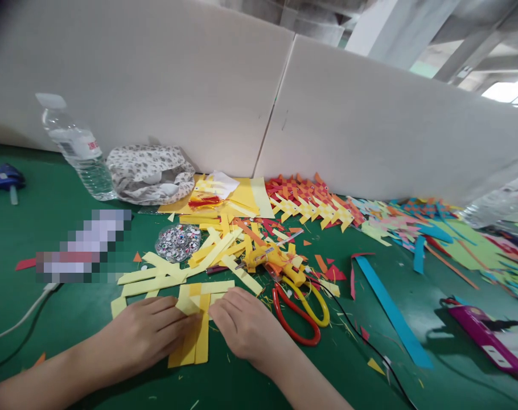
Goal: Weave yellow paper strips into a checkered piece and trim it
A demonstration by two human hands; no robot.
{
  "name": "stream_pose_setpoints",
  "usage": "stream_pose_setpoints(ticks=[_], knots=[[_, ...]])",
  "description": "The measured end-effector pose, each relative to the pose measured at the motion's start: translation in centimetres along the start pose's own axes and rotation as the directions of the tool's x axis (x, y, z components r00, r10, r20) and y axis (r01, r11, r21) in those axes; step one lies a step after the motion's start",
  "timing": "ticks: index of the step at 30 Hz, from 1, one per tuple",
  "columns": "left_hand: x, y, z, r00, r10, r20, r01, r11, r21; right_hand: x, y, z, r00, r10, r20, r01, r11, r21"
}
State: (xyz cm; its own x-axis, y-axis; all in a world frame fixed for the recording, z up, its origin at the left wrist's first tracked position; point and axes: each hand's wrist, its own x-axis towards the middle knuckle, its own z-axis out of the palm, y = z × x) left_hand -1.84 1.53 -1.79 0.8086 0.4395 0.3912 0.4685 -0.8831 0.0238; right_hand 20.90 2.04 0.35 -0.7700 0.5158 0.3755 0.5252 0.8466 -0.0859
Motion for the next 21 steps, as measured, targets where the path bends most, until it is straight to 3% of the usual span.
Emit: stream_pose_setpoints(ticks=[3, 6, 10, 15, 17, 21], knots=[[-0.1, 0.0, 0.0, 1.0, -0.003, 0.015, 0.003, 1.0, -0.012, -0.4, 0.1, 0.2, 0.999, 0.039, -0.012, -0.038, 0.996, 0.084], [-0.1, 0.0, 0.0, 1.0, -0.008, 0.02, 0.008, 1.0, -0.021, -0.6, -0.2, 0.2, 0.977, 0.21, -0.032, -0.193, 0.942, 0.273], [0.1, 0.0, -0.2, 1.0, -0.006, 0.007, 0.007, 1.0, -0.017, -0.8, -1.1, 0.2, 0.898, 0.436, -0.059, -0.307, 0.717, 0.626], [0.1, 0.0, -0.2, 1.0, -0.007, 0.024, 0.007, 1.0, -0.025, -0.7, -1.7, 0.0, 0.878, 0.471, 0.086, -0.32, 0.443, 0.838], [0.0, 0.0, -0.1, 0.999, -0.008, 0.035, 0.009, 1.0, -0.027, -0.8, -1.5, 0.0, 0.874, 0.478, 0.087, -0.323, 0.438, 0.839], [0.0, 0.0, -0.1, 0.999, -0.01, 0.046, 0.011, 1.0, -0.024, -1.2, -0.4, 0.1, 0.881, 0.472, -0.047, -0.309, 0.646, 0.699]])
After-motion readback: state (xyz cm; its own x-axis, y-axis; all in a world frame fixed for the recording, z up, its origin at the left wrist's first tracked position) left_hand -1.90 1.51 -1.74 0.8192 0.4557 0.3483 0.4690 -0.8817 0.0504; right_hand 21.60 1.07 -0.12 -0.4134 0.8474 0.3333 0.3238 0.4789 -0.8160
